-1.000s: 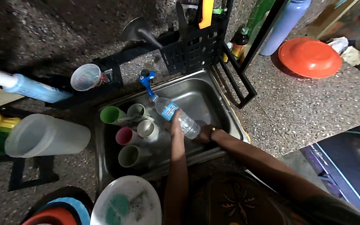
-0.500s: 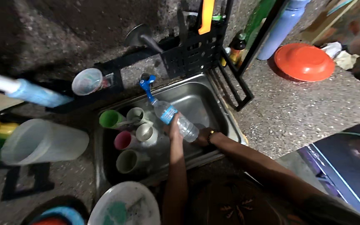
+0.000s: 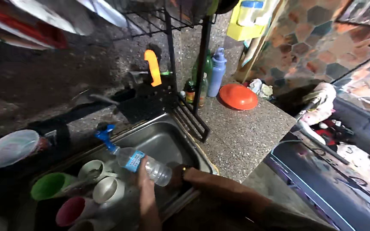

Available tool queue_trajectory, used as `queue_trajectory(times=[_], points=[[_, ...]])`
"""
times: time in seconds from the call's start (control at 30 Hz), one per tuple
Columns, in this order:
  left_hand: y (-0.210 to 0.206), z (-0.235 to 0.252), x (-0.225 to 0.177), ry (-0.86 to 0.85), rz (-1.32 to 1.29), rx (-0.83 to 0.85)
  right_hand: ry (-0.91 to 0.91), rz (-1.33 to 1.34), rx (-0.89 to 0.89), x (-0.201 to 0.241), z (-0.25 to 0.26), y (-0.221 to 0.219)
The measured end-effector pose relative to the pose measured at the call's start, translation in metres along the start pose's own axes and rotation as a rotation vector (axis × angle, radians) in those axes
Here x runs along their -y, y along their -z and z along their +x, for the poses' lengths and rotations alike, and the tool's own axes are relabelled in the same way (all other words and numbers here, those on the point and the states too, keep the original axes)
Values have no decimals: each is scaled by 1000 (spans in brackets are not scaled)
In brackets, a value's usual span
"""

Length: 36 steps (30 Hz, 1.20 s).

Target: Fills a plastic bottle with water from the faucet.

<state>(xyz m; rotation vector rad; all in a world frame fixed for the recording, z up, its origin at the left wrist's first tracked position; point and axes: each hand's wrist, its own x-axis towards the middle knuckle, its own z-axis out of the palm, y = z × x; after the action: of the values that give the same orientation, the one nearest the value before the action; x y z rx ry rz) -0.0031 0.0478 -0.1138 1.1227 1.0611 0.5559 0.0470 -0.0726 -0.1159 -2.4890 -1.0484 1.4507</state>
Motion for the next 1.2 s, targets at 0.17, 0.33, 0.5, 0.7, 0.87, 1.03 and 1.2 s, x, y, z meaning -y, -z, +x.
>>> queue_trajectory(times=[0.17, 0.33, 0.5, 0.7, 0.87, 1.03, 1.2], points=[[3, 7, 4, 4, 1, -43, 12, -80, 33, 5, -1, 2], [0, 9, 4, -2, -47, -45, -2, -131, 27, 3, -2, 1], [3, 2, 1, 3, -85, -68, 97, -130, -10, 2, 1, -7], [1, 0, -2, -10, -92, -93, 158, -178, -24, -16, 26, -19], [2, 3, 0, -16, -98, -95, 87, -131, -3, -7, 16, -13], [1, 6, 2, -1, -104, -100, 66, -87, -13, -7, 14, -13], [2, 8, 3, 20, -89, -94, 63, -108, 11, -6, 13, -10]])
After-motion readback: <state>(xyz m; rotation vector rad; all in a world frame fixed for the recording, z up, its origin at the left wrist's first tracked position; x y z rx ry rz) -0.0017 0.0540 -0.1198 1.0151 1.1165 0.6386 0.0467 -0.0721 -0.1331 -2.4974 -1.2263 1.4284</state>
